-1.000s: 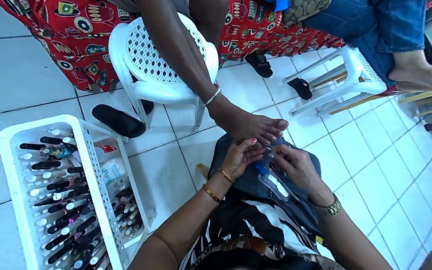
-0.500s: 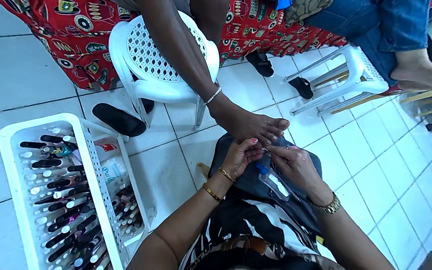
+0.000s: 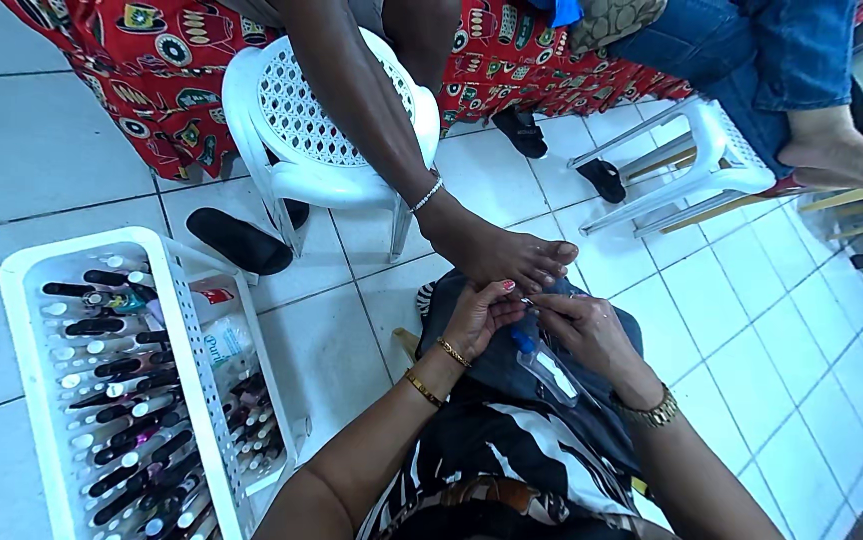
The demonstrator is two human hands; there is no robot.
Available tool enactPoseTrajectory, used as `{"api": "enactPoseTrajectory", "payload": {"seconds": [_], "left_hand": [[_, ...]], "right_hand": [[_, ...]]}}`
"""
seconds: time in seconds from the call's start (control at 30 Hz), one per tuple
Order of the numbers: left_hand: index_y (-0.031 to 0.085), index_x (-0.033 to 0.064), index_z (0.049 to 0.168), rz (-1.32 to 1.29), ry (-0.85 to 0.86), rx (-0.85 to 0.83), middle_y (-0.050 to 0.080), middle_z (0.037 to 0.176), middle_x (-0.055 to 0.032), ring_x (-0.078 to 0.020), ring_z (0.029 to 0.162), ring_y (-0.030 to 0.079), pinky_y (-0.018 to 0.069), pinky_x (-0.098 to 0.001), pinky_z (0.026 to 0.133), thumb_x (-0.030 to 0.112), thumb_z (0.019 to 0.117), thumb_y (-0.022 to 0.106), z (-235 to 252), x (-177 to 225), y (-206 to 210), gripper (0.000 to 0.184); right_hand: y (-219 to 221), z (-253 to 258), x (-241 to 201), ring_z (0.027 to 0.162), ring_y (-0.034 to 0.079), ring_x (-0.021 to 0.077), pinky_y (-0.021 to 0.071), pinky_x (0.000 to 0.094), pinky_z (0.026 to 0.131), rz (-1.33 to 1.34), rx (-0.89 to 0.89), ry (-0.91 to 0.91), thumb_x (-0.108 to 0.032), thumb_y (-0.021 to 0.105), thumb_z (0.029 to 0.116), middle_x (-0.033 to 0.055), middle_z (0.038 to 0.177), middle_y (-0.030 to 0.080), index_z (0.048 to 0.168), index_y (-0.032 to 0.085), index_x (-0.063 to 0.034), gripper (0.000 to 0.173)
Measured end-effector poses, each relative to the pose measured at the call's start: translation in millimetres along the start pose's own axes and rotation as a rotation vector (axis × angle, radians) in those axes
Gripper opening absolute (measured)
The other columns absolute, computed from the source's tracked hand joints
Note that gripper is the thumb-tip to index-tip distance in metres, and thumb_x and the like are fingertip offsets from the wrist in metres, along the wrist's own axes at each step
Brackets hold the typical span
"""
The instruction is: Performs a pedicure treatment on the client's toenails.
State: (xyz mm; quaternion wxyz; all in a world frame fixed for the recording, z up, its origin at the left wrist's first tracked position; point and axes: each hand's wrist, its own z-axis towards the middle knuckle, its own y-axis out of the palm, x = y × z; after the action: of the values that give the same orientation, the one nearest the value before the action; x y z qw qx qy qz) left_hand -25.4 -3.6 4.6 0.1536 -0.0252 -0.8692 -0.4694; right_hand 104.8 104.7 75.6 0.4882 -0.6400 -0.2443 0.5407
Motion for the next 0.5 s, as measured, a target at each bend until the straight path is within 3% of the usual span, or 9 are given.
{"api": "enactPoseTrajectory", "payload": {"seconds": [0.5], "left_hand": [[0.05,0.0087,0.116,0.008,0.004,-0.004,0.066,0.083,-0.0064,-0.0169,0.071,0.07,0.0612,-0.0304,0.073,0.006,0.1029,0.055,1.1,-1.0,-1.3,0.015]], "right_hand": [[9.0,1.9,-0.6,0.068,0.072,0.0274,0.0563,0.0431,0.061,-0.168,0.103,-0.127,-0.013,0.056,0.0945,0.0139,0.079,0.074,0.095,0.079,-0.0021,0.026]]}}
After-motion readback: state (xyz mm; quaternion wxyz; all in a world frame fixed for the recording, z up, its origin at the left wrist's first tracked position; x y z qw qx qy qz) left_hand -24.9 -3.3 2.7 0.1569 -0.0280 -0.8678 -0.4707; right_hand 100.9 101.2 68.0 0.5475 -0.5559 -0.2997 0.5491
